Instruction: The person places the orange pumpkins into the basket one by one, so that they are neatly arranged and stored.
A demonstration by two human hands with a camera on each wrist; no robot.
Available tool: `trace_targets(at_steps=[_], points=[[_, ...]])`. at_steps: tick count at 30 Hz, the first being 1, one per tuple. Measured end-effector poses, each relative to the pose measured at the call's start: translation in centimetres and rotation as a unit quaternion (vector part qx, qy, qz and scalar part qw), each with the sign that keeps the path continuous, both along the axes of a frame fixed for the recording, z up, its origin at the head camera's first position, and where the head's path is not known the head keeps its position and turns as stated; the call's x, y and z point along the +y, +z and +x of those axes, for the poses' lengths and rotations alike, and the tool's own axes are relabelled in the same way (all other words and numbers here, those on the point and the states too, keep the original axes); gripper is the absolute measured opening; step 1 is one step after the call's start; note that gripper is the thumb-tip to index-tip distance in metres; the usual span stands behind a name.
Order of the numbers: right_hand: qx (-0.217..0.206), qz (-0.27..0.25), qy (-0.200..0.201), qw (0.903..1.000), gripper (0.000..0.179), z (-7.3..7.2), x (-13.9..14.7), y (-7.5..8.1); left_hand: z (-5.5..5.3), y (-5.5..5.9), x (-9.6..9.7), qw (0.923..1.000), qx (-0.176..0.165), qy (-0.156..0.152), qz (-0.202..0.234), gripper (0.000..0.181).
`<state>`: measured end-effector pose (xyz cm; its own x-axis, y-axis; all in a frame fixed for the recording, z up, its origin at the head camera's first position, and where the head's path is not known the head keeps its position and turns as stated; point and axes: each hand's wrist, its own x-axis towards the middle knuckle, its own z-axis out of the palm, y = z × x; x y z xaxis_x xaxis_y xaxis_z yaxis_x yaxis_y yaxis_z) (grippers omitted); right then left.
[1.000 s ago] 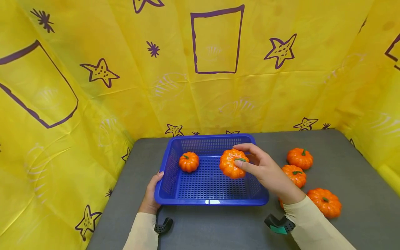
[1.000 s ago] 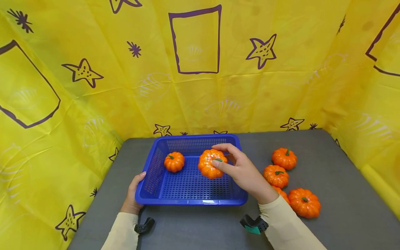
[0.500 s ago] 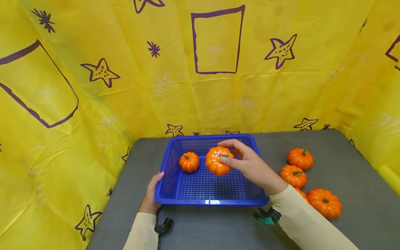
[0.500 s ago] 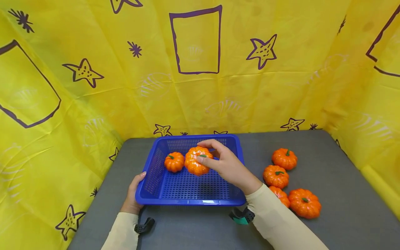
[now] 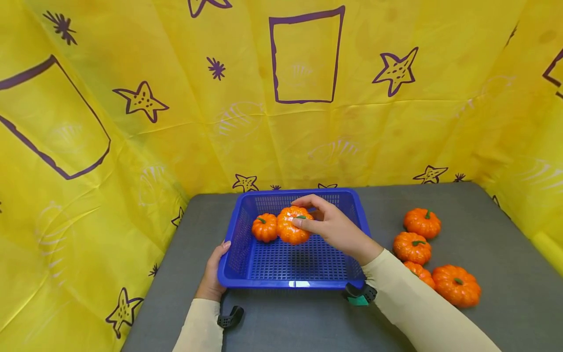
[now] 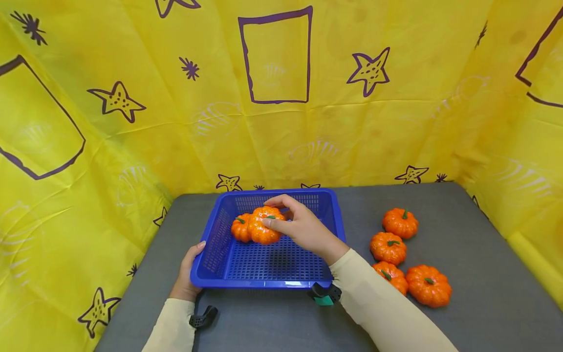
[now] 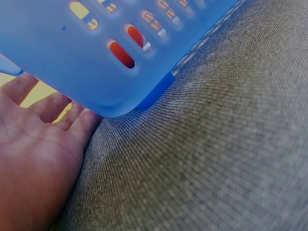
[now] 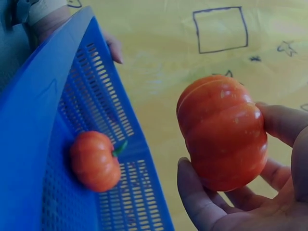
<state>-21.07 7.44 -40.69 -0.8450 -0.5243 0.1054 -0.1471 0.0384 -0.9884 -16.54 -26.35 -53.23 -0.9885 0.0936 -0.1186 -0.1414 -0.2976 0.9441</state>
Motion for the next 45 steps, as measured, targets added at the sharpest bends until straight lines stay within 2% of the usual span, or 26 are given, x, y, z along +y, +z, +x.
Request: trace_targets(at_steps=[10, 18, 28, 33, 39, 45], points=[[-0.011, 0.018, 0.002, 0.9998, 0.045, -0.5, -2.1, -0.3, -0.1, -0.1, -0.1, 0.9999, -0.008, 0.003, -0.008, 0.076], [-0.028, 0.037, 0.007, 0.9989, 0.043, -0.3, -3.7, -0.9, 0.0, 0.0, 0.0, 1.0, 0.001, -0.002, -0.007, 0.075], [-0.008, 0.068, 0.028, 0.9972, 0.039, -0.5, -6.0, -2.1, -0.1, 0.0, 0.0, 0.9999, -0.012, 0.003, 0.009, 0.071], [-0.006, 0.085, 0.038, 0.9957, 0.043, -0.8, -6.9, -2.8, -0.2, -0.2, 0.0, 0.9998, 0.0, -0.01, 0.015, 0.073], [-0.003, 0.137, 0.041, 0.9898, 0.043, -0.9, -7.7, -3.7, -0.2, -0.3, -0.1, 0.9998, 0.0, -0.016, 0.009, 0.074], [0.031, 0.196, 0.064, 0.9781, 0.041, -0.8, -8.3, -4.4, -0.1, -0.1, -0.2, 0.9999, -0.001, -0.01, 0.006, 0.074]])
